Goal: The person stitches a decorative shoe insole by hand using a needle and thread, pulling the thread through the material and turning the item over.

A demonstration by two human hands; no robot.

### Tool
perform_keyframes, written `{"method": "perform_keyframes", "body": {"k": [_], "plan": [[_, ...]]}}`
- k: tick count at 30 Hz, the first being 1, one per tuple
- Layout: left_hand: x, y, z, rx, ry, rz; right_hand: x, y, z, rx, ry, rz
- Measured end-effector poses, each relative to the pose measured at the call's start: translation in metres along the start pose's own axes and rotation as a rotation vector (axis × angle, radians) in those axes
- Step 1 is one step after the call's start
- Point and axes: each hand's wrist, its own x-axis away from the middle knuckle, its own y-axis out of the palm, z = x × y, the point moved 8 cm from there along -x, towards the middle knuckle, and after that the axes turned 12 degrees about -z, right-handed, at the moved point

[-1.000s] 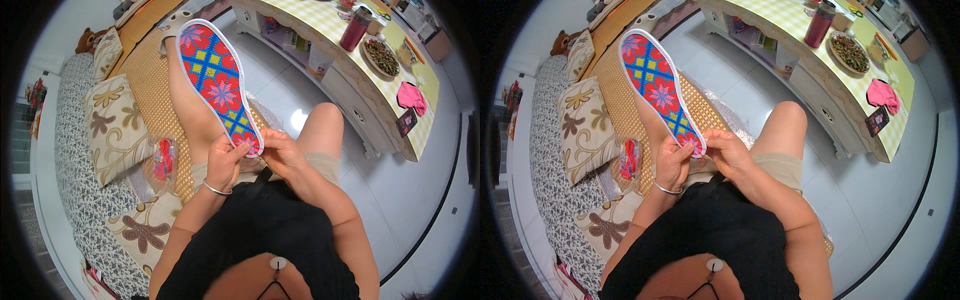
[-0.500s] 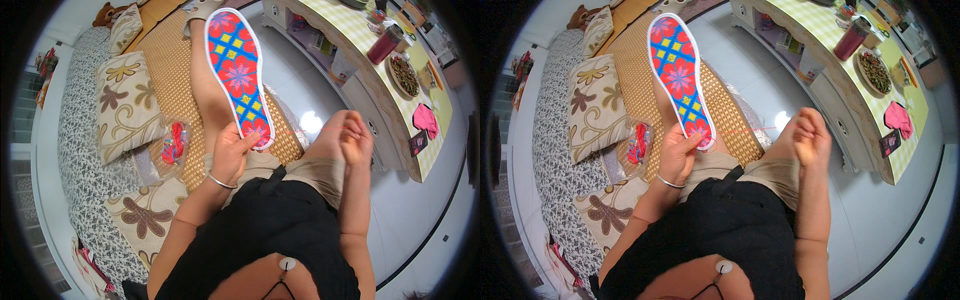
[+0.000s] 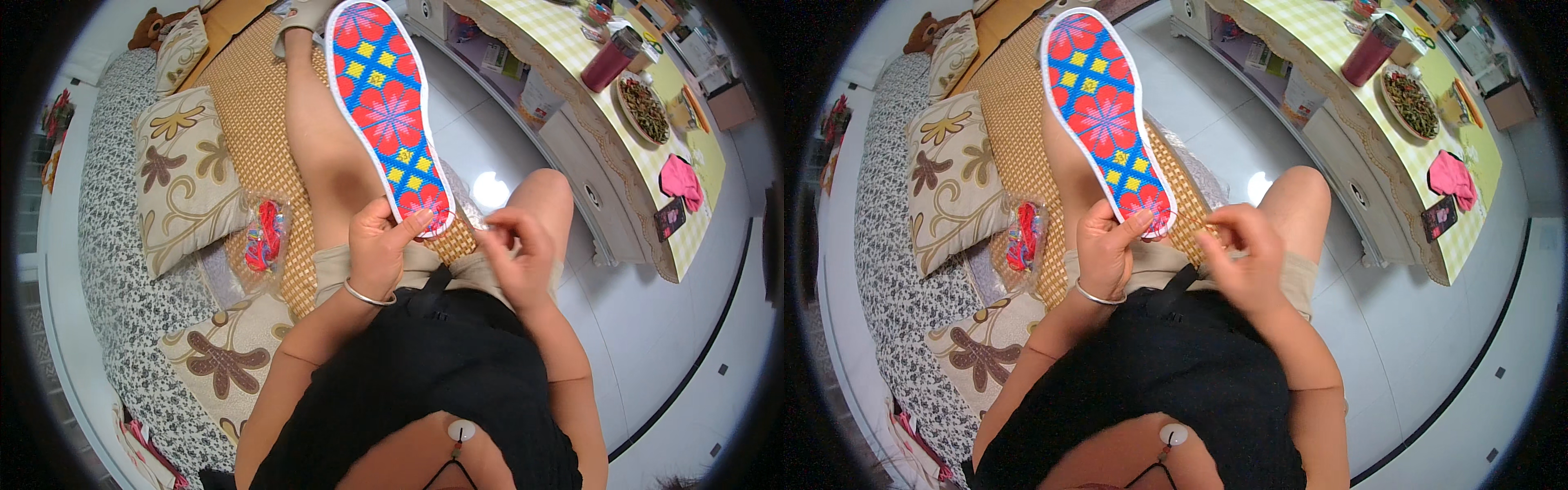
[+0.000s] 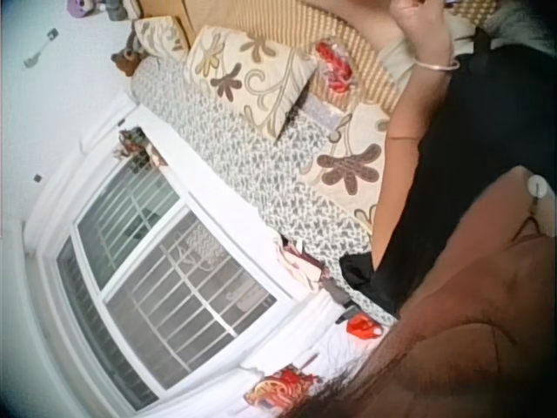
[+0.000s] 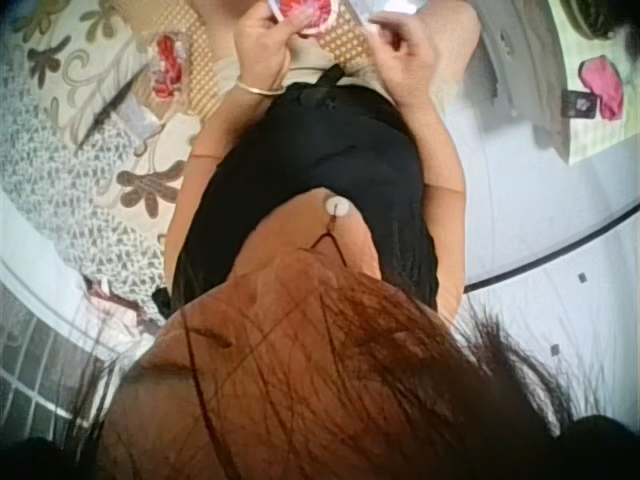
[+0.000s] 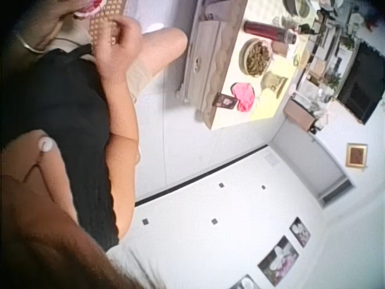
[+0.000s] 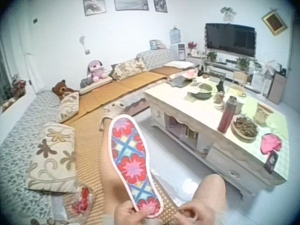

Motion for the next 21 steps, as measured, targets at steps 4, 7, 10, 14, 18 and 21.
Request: {"method": "perform_keyframes", "body": {"k": [4, 7, 10, 14, 18, 21], "plan": [[0.004, 0.003, 0.005, -0.038, 0.108, 0.030, -0.021, 0.027, -0.035, 0.254, -0.194, -0.004], [0.007, 0.003, 0.009, -0.051, 0.134, 0.039, -0.024, 0.037, -0.022, 0.164, -0.060, -0.049], [0.009, -0.010, 0.010, -0.113, 0.186, 0.086, -0.019, 0.052, -0.013, -0.131, 0.061, -0.386], [0.000, -0.029, 0.011, 0.019, 0.152, 0.121, -0.001, 0.060, -0.053, -0.295, -0.312, -0.778], [0.000, -0.028, 0.001, 0.044, 0.070, 0.117, 0.008, 0.049, -0.031, -0.492, -0.051, -0.781], [-0.001, -0.021, 0.004, 0.195, -0.022, 0.069, 0.007, 0.029, 0.019, -0.819, 0.201, -0.419]]}}
